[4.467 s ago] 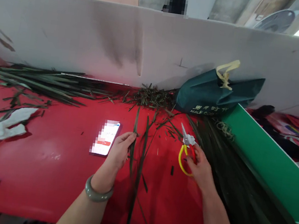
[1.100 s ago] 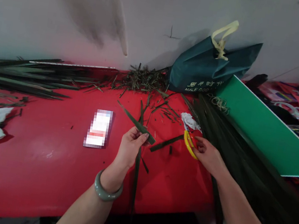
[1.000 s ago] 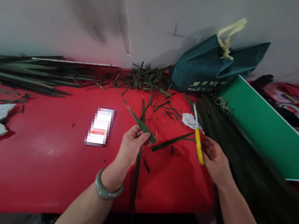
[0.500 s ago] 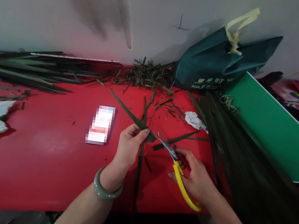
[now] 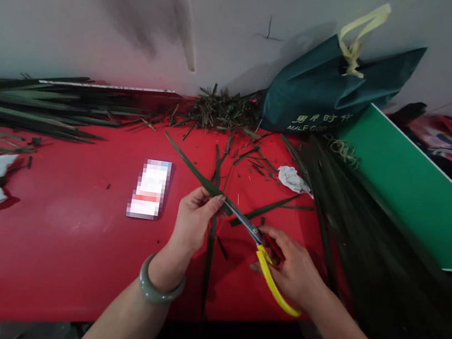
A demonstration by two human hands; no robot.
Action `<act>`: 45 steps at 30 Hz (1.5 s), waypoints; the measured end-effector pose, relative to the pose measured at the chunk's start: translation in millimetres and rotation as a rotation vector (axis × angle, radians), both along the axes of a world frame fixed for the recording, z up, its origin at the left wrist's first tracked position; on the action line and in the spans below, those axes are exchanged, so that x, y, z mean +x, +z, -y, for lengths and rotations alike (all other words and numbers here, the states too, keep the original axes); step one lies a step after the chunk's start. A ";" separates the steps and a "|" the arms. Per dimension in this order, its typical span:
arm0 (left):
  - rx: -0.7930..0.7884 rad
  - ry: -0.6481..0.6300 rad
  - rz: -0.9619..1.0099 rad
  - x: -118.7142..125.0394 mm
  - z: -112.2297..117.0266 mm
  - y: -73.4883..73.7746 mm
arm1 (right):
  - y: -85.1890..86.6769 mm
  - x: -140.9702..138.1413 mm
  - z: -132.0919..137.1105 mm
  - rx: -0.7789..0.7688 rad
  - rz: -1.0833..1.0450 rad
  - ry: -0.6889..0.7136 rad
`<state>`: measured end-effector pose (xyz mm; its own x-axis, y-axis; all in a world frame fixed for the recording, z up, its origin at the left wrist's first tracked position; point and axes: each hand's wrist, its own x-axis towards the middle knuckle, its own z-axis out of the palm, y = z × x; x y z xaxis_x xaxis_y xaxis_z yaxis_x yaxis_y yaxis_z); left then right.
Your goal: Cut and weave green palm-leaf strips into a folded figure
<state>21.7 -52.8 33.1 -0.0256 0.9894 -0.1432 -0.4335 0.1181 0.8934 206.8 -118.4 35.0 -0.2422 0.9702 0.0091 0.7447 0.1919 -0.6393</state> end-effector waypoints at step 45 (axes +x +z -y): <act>-0.087 -0.228 0.006 1.5 3.8 1.2 | -24.4 49.6 -31.9 0.135 0.301 -0.290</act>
<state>23.3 -56.5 34.3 0.1979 0.9534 -0.2276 -0.3921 0.2898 0.8731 256.4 -86.4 10.5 0.0291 0.9934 0.1111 0.9294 0.0141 -0.3688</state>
